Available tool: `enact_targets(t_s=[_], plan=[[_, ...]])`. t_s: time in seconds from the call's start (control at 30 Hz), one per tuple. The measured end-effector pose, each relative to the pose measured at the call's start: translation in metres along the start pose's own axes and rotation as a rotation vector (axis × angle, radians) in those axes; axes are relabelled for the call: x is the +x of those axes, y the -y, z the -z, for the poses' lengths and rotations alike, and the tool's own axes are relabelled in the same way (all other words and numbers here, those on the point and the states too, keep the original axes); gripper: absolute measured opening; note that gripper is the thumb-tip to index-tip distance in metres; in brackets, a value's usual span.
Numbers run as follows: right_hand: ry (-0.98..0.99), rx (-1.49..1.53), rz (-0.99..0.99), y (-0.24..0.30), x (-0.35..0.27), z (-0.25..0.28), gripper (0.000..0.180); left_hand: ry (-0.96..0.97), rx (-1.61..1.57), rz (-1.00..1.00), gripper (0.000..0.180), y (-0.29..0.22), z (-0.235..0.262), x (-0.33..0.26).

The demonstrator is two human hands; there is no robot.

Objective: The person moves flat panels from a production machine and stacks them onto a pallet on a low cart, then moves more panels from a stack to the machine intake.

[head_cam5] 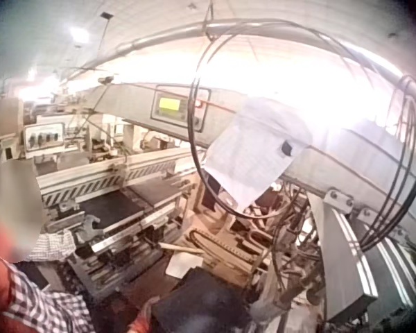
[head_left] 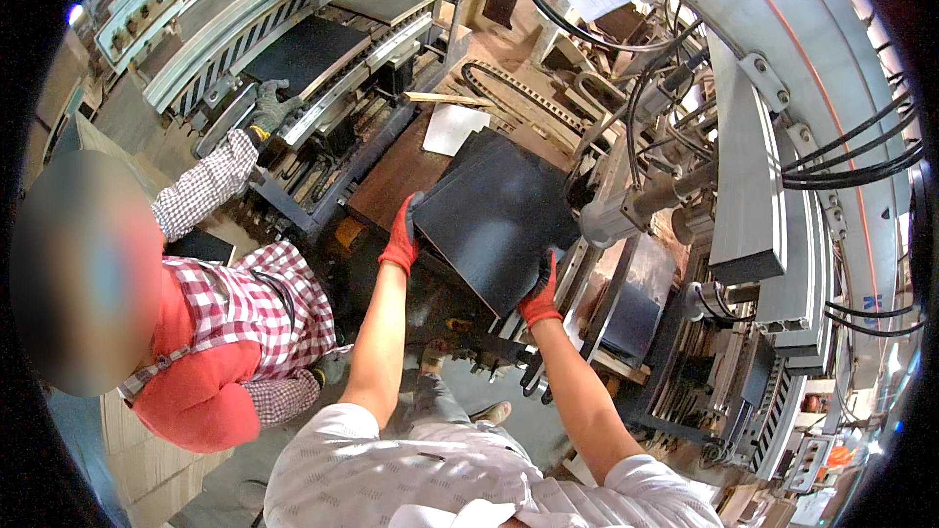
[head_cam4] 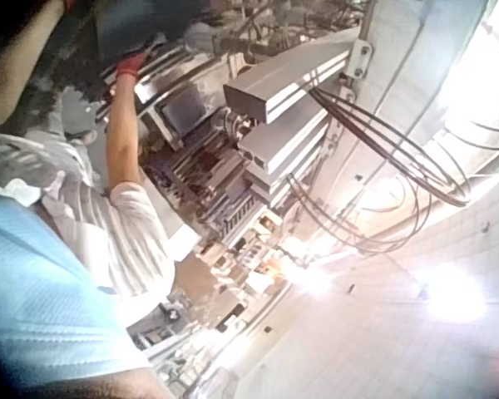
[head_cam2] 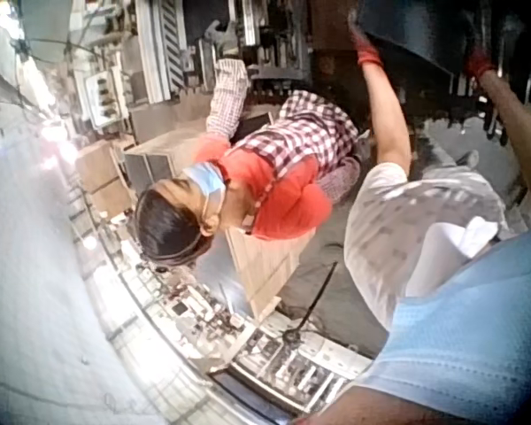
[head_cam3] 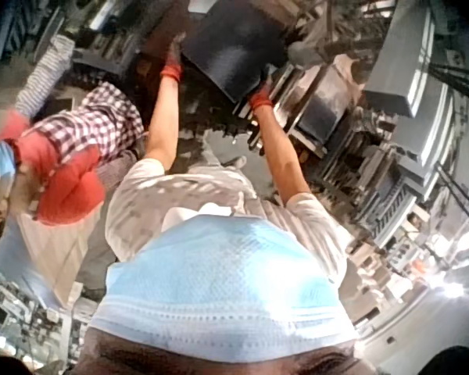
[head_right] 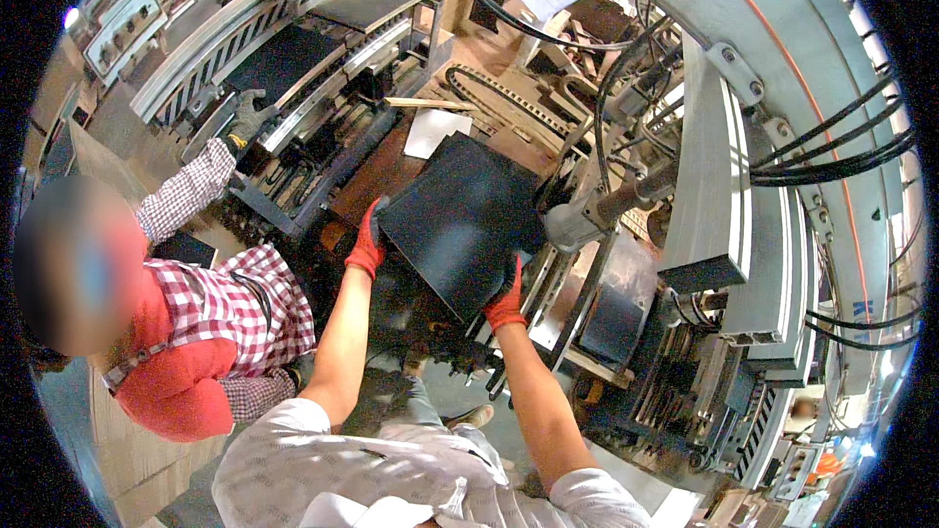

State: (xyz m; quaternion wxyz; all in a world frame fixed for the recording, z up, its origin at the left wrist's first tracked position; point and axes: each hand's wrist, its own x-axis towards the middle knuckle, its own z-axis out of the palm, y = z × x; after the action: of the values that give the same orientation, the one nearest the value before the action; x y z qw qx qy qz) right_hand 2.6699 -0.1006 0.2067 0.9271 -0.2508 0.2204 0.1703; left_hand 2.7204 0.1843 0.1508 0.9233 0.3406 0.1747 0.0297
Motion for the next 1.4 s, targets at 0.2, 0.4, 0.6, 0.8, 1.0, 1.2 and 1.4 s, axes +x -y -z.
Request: enact_targets(t_s=[0.2,0.4,0.6,0.8,1.0,1.2,1.4], plan=[[0.007,-0.041,0.155,0.002,-0.018,0.015,0.049,-0.058,0.044,0.069,0.036,0.012,-0.002,-0.055],[-0.05,0.068,-0.032,-0.009,-0.039,0.033,0.047,-0.044,0.396,0.419,0.052,-0.068,-0.027,-0.046],[-0.043,0.006,-0.068,-0.001,-0.04,0.025,0.052,0.577,0.542,0.3,0.053,-0.031,-0.067,0.02],[-0.113,-0.08,-0.092,0.003,-0.07,-0.013,0.052,0.329,0.251,0.508,0.047,-0.03,-0.017,-0.04],[0.147,-0.31,0.144,0.015,-0.132,-0.03,0.062,0.047,0.012,0.353,0.04,-0.024,0.013,-0.179],[0.208,-0.736,0.346,0.046,-0.242,-0.001,0.065,-0.14,0.095,0.29,0.04,-0.01,-0.023,-0.317],[0.266,-0.838,0.46,0.087,-0.342,0.081,0.061,0.032,0.165,0.132,0.042,0.032,-0.038,-0.403]])
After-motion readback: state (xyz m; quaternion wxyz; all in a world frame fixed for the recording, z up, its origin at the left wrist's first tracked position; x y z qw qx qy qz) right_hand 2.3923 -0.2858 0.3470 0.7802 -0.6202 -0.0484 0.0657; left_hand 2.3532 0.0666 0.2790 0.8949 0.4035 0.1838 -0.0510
